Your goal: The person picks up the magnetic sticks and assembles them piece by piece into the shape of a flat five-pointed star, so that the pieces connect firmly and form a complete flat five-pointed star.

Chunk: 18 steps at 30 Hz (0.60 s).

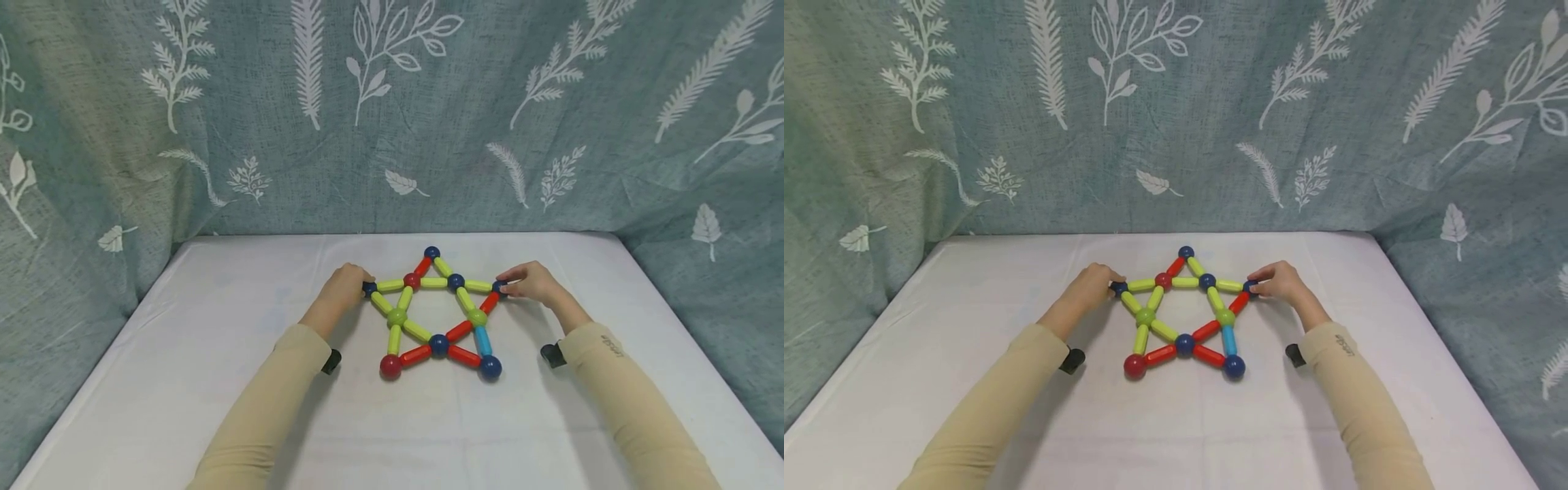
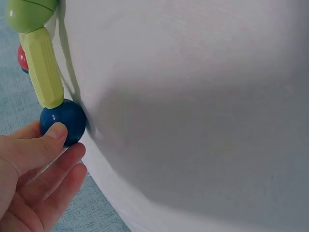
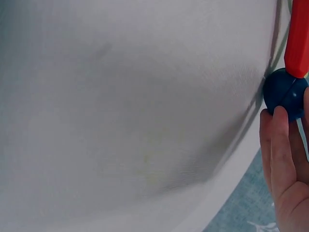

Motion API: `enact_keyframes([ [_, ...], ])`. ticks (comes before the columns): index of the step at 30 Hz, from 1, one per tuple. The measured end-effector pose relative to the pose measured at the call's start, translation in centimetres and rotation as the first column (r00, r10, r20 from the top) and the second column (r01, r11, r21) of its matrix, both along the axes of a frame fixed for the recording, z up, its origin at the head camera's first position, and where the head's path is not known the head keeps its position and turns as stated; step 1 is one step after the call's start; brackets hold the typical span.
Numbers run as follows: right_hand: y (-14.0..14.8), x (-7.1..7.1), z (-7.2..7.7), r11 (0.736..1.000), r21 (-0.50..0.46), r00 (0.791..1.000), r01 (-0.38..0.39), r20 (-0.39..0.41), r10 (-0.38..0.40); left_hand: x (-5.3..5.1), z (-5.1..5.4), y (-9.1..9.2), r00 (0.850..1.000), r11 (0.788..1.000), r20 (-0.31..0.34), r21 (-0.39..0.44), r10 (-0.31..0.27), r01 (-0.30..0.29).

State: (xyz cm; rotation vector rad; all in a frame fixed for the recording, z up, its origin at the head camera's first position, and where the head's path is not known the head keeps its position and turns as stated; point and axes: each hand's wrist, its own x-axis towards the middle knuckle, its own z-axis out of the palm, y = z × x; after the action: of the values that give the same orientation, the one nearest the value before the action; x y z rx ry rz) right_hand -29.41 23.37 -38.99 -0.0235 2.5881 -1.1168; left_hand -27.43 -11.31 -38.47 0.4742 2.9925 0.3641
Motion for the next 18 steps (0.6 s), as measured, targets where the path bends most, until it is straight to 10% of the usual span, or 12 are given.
enact_keyframes([
  [18, 0.18, 0.49, -0.43, 1.0, 0.008, 0.999, -0.009, 0.031, 0.009, 0.74, -0.4, -0.31, 1.0, 1.0, 0.022, 0.004, -0.015, 0.014],
])
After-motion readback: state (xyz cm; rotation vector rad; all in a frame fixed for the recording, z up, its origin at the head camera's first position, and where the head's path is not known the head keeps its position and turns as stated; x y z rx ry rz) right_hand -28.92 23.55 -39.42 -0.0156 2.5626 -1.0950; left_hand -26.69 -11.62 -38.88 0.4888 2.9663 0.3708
